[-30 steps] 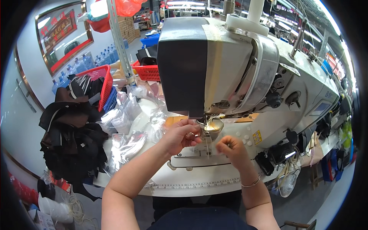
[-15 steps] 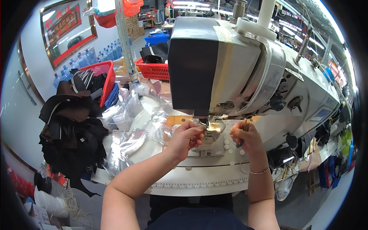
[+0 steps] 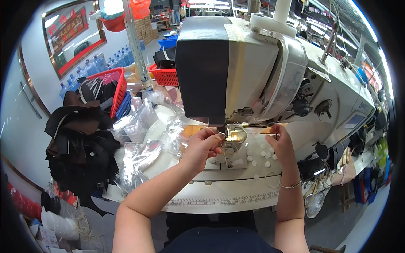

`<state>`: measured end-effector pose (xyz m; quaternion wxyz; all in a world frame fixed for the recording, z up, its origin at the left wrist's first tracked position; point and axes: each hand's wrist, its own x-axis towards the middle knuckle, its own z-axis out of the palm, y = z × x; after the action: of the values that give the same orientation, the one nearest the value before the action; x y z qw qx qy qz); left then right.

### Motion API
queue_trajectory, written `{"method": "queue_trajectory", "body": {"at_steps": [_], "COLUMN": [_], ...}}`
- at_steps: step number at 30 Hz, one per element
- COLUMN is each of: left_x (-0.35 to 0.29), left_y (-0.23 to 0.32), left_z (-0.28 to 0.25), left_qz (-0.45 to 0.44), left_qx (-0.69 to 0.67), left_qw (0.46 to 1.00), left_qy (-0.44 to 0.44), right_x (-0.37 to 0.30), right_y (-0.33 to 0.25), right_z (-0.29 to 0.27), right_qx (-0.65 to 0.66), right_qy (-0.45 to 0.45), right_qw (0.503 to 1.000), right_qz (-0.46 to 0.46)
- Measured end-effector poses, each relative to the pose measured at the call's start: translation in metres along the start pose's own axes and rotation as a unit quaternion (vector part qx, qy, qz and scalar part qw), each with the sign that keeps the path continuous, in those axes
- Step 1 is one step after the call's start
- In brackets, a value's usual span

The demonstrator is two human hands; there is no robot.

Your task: Stitching small circular components onto a shoe material using an industrial sewing machine.

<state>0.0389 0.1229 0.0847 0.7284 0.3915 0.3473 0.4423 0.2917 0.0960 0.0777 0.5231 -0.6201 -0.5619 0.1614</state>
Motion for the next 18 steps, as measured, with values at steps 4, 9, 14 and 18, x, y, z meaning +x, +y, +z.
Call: {"method": "queue_trajectory", "body": {"at_steps": [4, 9, 14, 18], "left_x": [0.003, 0.021, -0.031, -0.085], "left_y": [0.001, 0.021, 0.022, 0.009], "left_z": [0.0, -0.028, -0.072, -0.076], "left_qz": [0.002, 0.046, 0.138, 0.214], "left_qx": [-0.016, -0.084, -0.018, 0.038], "left_qw": [1.0, 0.989, 0.985, 0.969], "left_qy": [0.017, 0.109, 0.105, 0.121], "right_x": [-0.009, -0.043, -0.092, -0.102], "right_y": [0.015, -0.008, -0.036, -0.079], "right_z": [-0.01, 0.003, 0.038, 0.09], "right_qx": [0.11, 0.058, -0.046, 0.063], "right_qy": [-0.076, -0.039, -0.057, -0.095], "right_qw": [0.99, 0.998, 0.972, 0.941], "right_qz": [0.033, -0.006, -0.225, -0.32]}}
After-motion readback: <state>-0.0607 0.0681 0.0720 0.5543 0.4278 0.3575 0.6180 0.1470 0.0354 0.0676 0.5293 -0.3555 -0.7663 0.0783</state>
